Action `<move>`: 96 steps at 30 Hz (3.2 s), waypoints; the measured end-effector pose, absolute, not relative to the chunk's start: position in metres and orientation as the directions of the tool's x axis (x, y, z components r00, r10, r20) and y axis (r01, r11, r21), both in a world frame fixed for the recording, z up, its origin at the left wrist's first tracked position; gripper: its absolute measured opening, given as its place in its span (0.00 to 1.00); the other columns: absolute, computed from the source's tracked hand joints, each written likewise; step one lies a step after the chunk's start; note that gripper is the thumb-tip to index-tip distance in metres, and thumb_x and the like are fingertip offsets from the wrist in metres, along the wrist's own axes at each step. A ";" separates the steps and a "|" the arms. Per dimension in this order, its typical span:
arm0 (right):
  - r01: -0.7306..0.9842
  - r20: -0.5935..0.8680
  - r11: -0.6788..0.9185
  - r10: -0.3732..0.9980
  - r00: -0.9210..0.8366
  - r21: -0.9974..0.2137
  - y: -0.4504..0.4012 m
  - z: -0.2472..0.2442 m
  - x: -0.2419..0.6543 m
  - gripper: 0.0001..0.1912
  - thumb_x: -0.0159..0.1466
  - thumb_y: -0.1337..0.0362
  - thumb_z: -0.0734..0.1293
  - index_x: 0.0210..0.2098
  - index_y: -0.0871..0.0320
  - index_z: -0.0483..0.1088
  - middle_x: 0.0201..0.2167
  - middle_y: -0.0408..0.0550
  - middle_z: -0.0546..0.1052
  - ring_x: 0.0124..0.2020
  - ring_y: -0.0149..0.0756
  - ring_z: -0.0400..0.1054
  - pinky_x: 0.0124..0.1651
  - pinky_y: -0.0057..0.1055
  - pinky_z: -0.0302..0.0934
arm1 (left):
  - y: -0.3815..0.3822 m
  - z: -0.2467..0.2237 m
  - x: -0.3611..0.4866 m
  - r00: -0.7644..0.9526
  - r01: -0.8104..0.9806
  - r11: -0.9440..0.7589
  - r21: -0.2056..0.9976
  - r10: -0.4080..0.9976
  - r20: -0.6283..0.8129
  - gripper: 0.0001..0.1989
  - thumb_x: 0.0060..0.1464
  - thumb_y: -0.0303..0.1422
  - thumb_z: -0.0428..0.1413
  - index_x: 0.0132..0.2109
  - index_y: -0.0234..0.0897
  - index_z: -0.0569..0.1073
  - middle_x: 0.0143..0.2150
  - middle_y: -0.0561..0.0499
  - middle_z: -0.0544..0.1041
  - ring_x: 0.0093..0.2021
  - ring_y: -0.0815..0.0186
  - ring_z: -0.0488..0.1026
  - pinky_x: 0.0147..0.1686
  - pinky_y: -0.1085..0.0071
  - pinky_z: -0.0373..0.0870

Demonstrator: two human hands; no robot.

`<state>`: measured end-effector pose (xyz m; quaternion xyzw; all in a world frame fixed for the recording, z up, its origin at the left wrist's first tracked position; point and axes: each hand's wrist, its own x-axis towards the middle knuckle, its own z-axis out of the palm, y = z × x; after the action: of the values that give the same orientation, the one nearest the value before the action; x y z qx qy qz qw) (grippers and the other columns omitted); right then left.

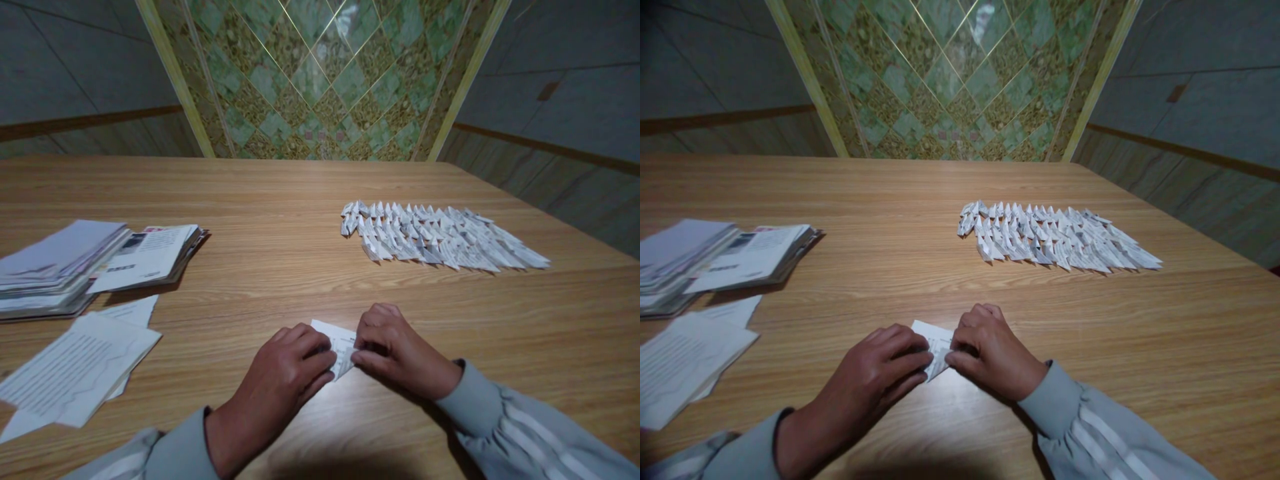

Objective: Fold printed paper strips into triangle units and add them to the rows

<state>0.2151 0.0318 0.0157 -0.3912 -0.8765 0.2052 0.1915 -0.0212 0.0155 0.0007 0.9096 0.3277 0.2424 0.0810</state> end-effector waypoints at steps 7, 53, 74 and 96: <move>0.706 0.123 0.486 0.857 -0.500 -0.515 0.028 0.013 0.209 0.08 0.61 0.65 0.72 0.28 0.58 0.71 0.28 0.42 0.72 0.37 0.37 0.64 0.45 0.36 0.50 | 0.016 -0.003 -0.021 0.653 0.544 -0.775 0.321 0.632 0.418 0.06 0.63 0.33 0.55 0.42 0.40 0.77 0.37 0.49 0.77 0.37 0.61 0.71 0.35 0.66 0.65; 0.849 0.114 0.461 0.887 -0.447 -0.258 0.024 0.017 0.198 0.08 0.64 0.61 0.71 0.37 0.57 0.69 0.37 0.47 0.73 0.42 0.43 0.63 0.48 0.41 0.52 | 0.007 0.003 -0.017 0.802 0.509 -0.851 0.130 0.524 0.286 0.11 0.66 0.30 0.49 0.52 0.36 0.72 0.37 0.47 0.74 0.37 0.58 0.69 0.35 0.61 0.68; 0.788 0.317 0.516 0.850 -0.421 -0.335 0.034 0.000 0.234 0.24 0.64 0.65 0.68 0.59 0.57 0.65 0.60 0.59 0.69 0.60 0.50 0.60 0.59 0.49 0.53 | 0.003 0.004 -0.020 0.835 0.472 -0.881 0.044 0.462 0.299 0.17 0.68 0.29 0.44 0.59 0.32 0.69 0.56 0.43 0.76 0.46 0.55 0.71 0.41 0.57 0.74; 0.730 0.156 0.629 0.776 -0.612 -0.266 0.017 0.038 0.224 0.06 0.63 0.65 0.71 0.30 0.52 0.77 0.33 0.41 0.80 0.39 0.38 0.66 0.52 0.43 0.51 | -0.011 -0.001 -0.016 0.859 0.496 -0.849 -0.184 0.448 0.249 0.18 0.59 0.21 0.47 0.55 0.28 0.72 0.55 0.38 0.77 0.49 0.49 0.75 0.41 0.57 0.77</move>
<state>0.2239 0.0170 0.0379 -0.4214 -0.8934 0.0881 0.1286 -0.0160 -0.0107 -0.0012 0.9563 0.2468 0.0985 -0.1217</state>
